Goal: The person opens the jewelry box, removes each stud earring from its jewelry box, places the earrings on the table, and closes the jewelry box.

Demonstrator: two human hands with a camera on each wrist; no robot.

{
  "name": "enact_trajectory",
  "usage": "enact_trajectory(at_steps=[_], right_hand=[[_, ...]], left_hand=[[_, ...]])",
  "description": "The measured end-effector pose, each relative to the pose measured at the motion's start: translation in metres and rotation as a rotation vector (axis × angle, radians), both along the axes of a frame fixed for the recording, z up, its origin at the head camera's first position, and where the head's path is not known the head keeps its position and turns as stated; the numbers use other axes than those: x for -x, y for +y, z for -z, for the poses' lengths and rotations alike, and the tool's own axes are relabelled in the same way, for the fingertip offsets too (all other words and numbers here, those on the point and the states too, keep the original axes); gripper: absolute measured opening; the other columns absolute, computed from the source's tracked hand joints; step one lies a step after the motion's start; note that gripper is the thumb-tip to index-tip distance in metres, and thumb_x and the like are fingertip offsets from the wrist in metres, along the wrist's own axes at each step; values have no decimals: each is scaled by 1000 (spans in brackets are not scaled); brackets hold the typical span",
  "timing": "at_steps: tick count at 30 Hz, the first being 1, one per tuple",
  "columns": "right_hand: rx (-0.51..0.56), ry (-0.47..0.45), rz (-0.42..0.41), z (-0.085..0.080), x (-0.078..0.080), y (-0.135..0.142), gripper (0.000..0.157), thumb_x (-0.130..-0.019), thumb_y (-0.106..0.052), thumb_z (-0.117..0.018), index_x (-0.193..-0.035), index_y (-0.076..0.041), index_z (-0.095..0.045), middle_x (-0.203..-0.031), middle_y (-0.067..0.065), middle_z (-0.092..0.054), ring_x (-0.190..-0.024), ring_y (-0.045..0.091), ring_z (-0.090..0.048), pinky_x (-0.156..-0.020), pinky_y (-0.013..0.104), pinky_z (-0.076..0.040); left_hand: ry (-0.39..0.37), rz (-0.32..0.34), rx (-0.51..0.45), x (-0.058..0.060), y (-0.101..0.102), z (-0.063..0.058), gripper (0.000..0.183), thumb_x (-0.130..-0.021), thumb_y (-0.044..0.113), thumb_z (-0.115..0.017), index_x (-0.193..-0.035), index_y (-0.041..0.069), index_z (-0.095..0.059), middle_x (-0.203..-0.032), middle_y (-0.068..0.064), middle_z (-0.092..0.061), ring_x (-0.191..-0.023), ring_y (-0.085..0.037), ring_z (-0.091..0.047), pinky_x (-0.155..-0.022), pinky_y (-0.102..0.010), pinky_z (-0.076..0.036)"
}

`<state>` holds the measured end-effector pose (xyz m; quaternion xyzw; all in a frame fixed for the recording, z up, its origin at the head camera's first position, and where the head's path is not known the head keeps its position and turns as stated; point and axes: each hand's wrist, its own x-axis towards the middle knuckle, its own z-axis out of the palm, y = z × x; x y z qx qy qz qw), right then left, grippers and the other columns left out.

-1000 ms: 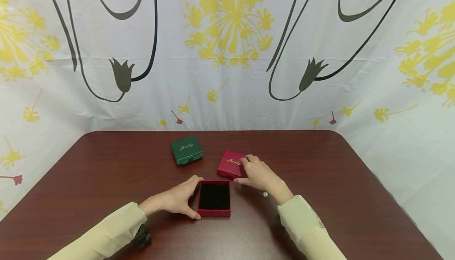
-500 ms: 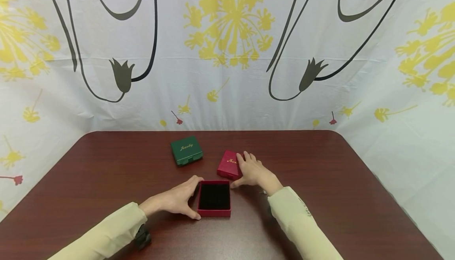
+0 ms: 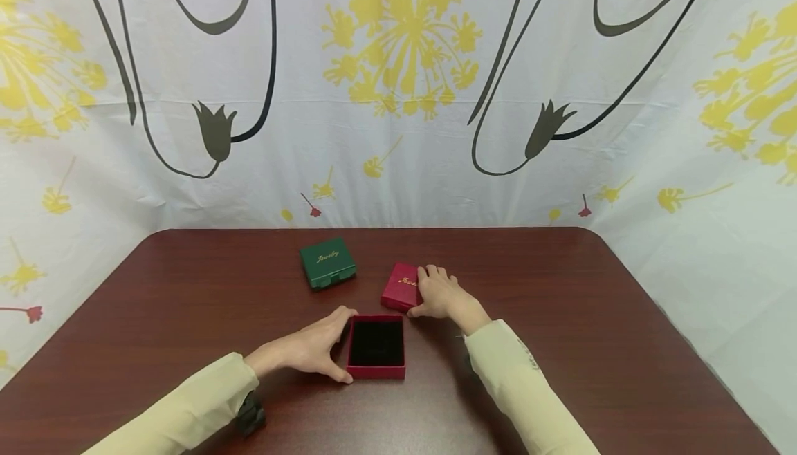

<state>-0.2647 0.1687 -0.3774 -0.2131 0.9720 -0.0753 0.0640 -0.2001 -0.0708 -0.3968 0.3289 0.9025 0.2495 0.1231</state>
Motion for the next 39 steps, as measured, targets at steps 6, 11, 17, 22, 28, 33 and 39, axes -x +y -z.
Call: enact_trajectory(at_steps=[6,11,17,22,28,33,39], right_hand=[[16,14,1,0,0,0,84,-66,-35,-76,-125,12,-37,-108,24,-43,-99,35,-43,-83,46,-41],[31,-13,30,1,0,-1,87,-64,-35,-76,-125,13,-37,-104,23,-42,-95,33,-41,-78,42,-44],[37,-21,53,1,0,0,87,-62,-35,-77,-124,13,-39,-101,20,-42,-88,29,-45,-71,38,-45],[36,12,40,1,-2,5,86,-61,-36,-76,-121,15,-41,-99,20,-43,-85,27,-44,-68,36,-45],[52,64,30,-2,-5,13,87,-60,-39,-76,-118,17,-43,-98,20,-43,-83,26,-44,-67,35,-45],[107,88,18,-6,-9,19,85,-61,-36,-76,-117,17,-43,-95,19,-43,-76,22,-46,-62,30,-45],[141,156,-14,-9,-15,22,82,-59,-35,-77,-114,16,-44,-92,17,-43,-75,20,-44,-60,26,-44]], left_hand=[[5,1,0,0,0,-1,90,-60,31,-81,-127,-3,-31,-116,-9,-39,-110,-19,-43,-96,-34,-37],[4,-2,1,0,0,0,91,-60,31,-81,-127,-4,-30,-117,-9,-39,-111,-20,-42,-96,-34,-36],[4,-1,-1,0,0,0,90,-60,31,-81,-127,-3,-30,-118,-9,-39,-112,-20,-42,-96,-34,-36],[3,-5,0,-2,1,-2,90,-60,30,-81,-127,-4,-30,-119,-10,-39,-113,-21,-42,-96,-34,-36],[7,-2,1,-1,1,-2,90,-60,30,-81,-127,-4,-30,-118,-10,-39,-113,-21,-42,-96,-34,-36],[4,-3,1,-1,1,-2,90,-60,30,-81,-127,-3,-31,-117,-9,-39,-112,-20,-43,-96,-34,-36],[5,-4,-1,-1,0,-1,90,-60,30,-81,-127,-4,-31,-117,-10,-39,-112,-21,-43,-96,-34,-36]])
